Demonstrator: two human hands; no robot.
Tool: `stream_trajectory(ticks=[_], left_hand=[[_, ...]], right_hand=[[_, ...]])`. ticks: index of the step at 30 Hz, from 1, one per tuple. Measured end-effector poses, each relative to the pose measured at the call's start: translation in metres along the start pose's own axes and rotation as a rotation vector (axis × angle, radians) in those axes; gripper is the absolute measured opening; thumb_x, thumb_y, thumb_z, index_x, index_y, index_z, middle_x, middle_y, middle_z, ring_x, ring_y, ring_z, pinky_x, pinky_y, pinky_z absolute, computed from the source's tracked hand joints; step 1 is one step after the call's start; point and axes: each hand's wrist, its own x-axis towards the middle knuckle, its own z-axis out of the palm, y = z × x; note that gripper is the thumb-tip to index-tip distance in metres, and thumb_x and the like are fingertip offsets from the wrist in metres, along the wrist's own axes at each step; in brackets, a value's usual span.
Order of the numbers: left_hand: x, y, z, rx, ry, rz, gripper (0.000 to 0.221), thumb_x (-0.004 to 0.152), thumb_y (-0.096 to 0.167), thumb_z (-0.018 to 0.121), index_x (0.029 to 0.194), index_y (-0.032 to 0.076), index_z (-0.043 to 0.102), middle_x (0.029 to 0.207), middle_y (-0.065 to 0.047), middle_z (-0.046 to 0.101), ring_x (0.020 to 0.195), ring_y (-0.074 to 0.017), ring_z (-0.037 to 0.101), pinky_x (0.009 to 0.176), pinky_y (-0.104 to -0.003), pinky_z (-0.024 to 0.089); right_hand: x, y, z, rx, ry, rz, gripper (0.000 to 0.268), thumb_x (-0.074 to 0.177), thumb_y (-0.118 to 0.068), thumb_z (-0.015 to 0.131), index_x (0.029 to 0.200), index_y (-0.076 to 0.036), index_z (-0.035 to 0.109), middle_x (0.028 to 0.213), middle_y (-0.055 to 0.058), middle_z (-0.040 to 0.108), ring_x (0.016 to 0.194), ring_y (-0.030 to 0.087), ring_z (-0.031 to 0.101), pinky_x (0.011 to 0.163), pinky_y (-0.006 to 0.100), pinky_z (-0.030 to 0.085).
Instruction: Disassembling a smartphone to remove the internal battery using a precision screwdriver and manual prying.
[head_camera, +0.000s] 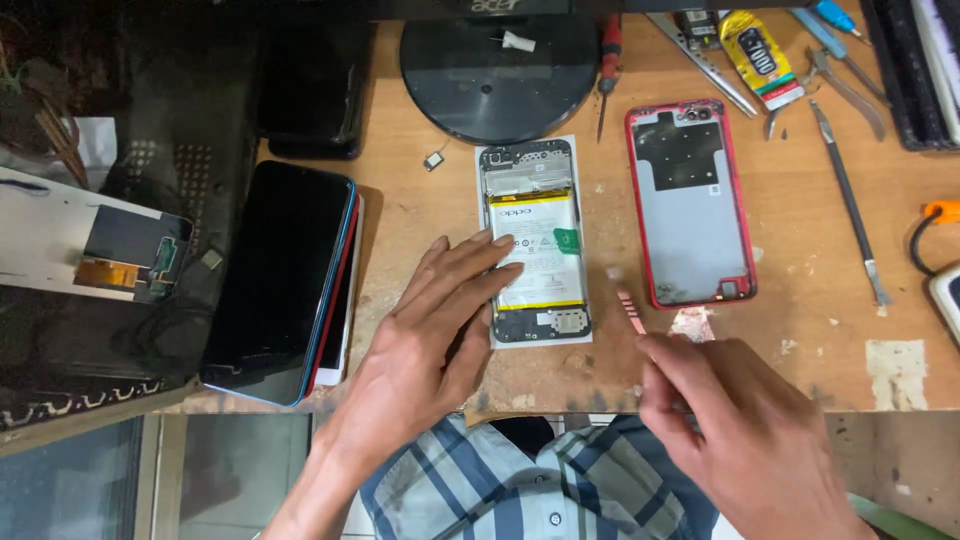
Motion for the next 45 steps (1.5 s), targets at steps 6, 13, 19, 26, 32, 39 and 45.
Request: stream_trajectory(ticks=[6, 13, 19, 26, 32, 39, 45], left_hand=[[0.002, 0.000, 0.001, 0.000, 0.010, -0.021, 0.036, 0.103, 0.000, 0.046, 0.137, 0.000, 0.058, 0.151, -0.019, 0.054, 0.147, -0.0358, 0.049, 0.130, -0.057, 0.029], [0.000, 0.003, -0.004, -0.070, 0.042, -0.085, 0.045, 0.095, -0.004, 0.038, 0.134, -0.002, 0.060, 0.147, -0.023, 0.056, 0.142, -0.0357, 0.052, 0.130, -0.056, 0.030], [-0.002, 0.000, -0.009, -0.151, 0.091, -0.052, 0.029, 0.105, 0.010, 0.050, 0.127, 0.003, 0.067, 0.119, -0.014, 0.072, 0.116, -0.0276, 0.070, 0.122, -0.057, 0.042], [-0.004, -0.011, -0.007, -0.213, 0.122, -0.028, 0.017, 0.099, 0.016, 0.068, 0.111, 0.007, 0.074, 0.108, -0.006, 0.078, 0.099, -0.0197, 0.073, 0.121, -0.047, 0.041], [-0.003, -0.010, -0.009, -0.221, 0.117, -0.055, 0.018, 0.100, 0.016, 0.067, 0.113, 0.007, 0.073, 0.101, -0.006, 0.077, 0.092, -0.0186, 0.073, 0.121, -0.048, 0.042], [-0.003, -0.010, -0.007, -0.186, 0.110, -0.036, 0.018, 0.101, 0.018, 0.065, 0.113, 0.005, 0.071, 0.102, -0.006, 0.076, 0.092, -0.0199, 0.073, 0.122, -0.051, 0.041], [-0.003, -0.008, -0.008, -0.182, 0.107, -0.030, 0.016, 0.102, 0.014, 0.063, 0.113, 0.005, 0.070, 0.096, -0.006, 0.072, 0.086, -0.0188, 0.069, 0.123, -0.051, 0.039]], right_hand=[[-0.002, -0.016, -0.040, 0.493, -0.020, 0.436, 0.036, 0.075, -0.018, 0.080, 0.111, -0.014, 0.078, 0.097, 0.003, 0.073, 0.061, 0.012, 0.056, 0.069, 0.025, 0.050], [0.034, -0.006, -0.034, 0.567, 0.088, 0.388, 0.016, 0.085, 0.001, 0.060, 0.075, -0.006, 0.070, 0.074, 0.006, 0.067, 0.069, 0.018, 0.059, 0.079, 0.033, 0.043], [0.087, -0.014, 0.003, 0.703, 0.092, -0.035, 0.004, 0.094, -0.003, 0.071, 0.097, 0.000, 0.073, 0.091, 0.007, 0.078, 0.071, 0.012, 0.073, 0.064, 0.023, 0.056], [0.102, -0.024, 0.004, 0.630, 0.050, -0.093, 0.009, 0.096, -0.011, 0.076, 0.099, -0.003, 0.073, 0.080, 0.004, 0.073, 0.052, 0.009, 0.055, 0.050, 0.023, 0.043], [0.105, -0.031, 0.003, 0.650, 0.026, -0.108, 0.009, 0.095, -0.011, 0.077, 0.098, -0.003, 0.073, 0.081, 0.003, 0.074, 0.051, 0.008, 0.052, 0.049, 0.022, 0.043], [0.103, -0.031, 0.005, 0.643, 0.057, -0.102, 0.011, 0.094, -0.013, 0.079, 0.096, -0.004, 0.075, 0.075, 0.001, 0.071, 0.047, 0.007, 0.042, 0.046, 0.023, 0.034], [0.102, -0.033, 0.005, 0.667, 0.075, -0.091, 0.013, 0.093, -0.015, 0.081, 0.095, -0.004, 0.075, 0.070, 0.000, 0.067, 0.047, 0.007, 0.035, 0.046, 0.024, 0.030]])
